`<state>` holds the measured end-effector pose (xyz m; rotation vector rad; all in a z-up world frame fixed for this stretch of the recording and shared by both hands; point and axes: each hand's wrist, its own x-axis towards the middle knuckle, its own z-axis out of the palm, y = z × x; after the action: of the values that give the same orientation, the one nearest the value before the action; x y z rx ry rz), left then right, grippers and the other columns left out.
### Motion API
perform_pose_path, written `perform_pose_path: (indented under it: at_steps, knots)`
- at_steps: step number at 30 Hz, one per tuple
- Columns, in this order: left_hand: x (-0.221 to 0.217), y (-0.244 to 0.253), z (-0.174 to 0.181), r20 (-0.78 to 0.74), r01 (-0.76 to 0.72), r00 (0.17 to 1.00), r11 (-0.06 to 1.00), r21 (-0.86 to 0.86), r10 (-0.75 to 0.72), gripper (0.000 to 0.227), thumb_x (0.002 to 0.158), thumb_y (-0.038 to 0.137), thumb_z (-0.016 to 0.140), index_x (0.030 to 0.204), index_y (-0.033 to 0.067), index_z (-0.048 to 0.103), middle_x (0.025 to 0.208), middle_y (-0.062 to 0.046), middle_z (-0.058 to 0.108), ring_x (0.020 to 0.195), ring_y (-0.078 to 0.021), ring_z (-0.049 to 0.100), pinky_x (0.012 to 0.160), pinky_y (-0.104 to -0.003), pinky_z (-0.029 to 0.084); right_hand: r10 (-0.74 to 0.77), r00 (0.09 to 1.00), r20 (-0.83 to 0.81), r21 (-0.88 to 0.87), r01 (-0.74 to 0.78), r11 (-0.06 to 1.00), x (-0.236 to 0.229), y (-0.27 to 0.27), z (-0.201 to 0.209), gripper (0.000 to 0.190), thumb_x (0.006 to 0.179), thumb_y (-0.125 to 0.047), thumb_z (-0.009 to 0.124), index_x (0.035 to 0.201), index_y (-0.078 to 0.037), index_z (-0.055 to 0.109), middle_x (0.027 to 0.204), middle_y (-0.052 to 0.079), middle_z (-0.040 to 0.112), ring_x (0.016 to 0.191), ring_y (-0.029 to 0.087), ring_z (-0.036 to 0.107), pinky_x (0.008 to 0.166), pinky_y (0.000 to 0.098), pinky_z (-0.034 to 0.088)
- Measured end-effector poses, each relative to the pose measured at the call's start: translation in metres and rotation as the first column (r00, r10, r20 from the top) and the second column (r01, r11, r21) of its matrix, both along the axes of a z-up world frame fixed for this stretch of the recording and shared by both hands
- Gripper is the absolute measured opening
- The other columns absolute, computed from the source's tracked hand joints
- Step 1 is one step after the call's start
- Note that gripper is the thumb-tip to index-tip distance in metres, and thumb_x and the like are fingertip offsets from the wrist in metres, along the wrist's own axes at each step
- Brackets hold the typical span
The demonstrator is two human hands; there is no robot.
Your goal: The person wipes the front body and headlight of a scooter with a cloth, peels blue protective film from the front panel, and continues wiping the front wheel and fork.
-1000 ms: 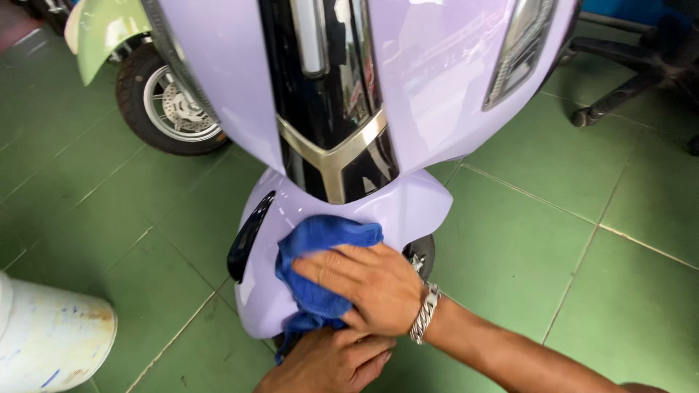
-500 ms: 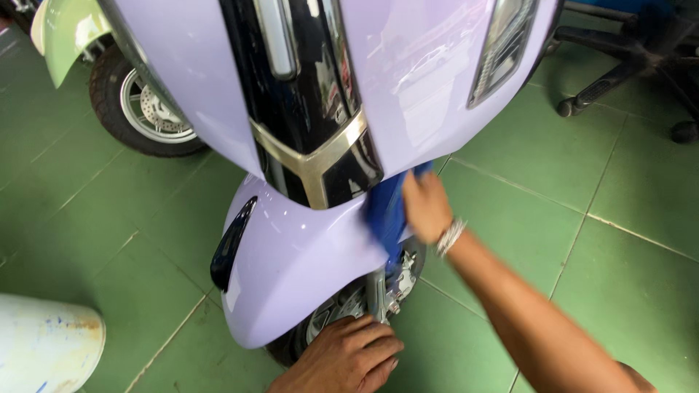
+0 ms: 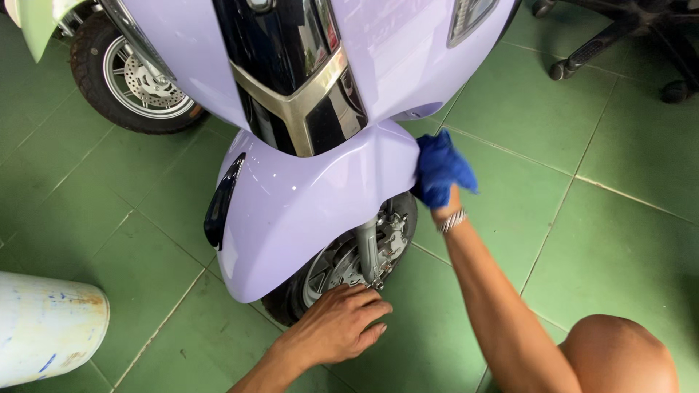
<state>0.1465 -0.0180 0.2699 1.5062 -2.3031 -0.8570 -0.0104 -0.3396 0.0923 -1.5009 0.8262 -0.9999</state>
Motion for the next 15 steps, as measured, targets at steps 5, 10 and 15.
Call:
perform_pose_path:
  at_steps: [5,10,15]
  knots:
    - [0.001,0.000,-0.006,0.108,-0.012,0.994,0.986,0.164,-0.006,0.037,0.098,0.028,0.062,0.126,0.0036,0.066,0.124,-0.015,0.063,0.110,-0.0329,0.063,0.096,-0.048,0.049,-0.250,0.944,0.215,0.118,0.229,0.966,0.024,0.142,0.025,0.016,0.096,0.000,0.057,0.111,0.002,0.064,0.103,0.009,0.071,0.092,0.015,0.065,0.081,0.0314,0.056]
    - [0.001,0.009,-0.008,0.134,0.006,0.990,0.978,0.210,-0.035,0.041,0.096,0.030,0.062,0.129,0.0046,0.064,0.124,-0.015,0.063,0.117,-0.0340,0.059,0.101,-0.049,0.045,-0.247,0.969,0.024,0.010,0.247,0.969,0.051,0.158,-0.003,0.012,0.095,0.007,0.055,0.097,0.004,0.067,0.091,0.010,0.071,0.085,0.016,0.063,0.077,0.0331,0.054]
    - [0.004,0.010,-0.015,0.149,0.011,0.988,0.969,0.247,-0.049,0.045,0.097,0.030,0.061,0.134,0.0056,0.060,0.128,-0.016,0.061,0.118,-0.0349,0.058,0.100,-0.049,0.045,-0.341,0.936,0.082,-0.344,0.348,0.872,0.050,0.155,-0.012,0.017,0.088,0.009,0.052,0.098,0.004,0.065,0.094,0.017,0.067,0.085,0.028,0.064,0.080,0.0355,0.053]
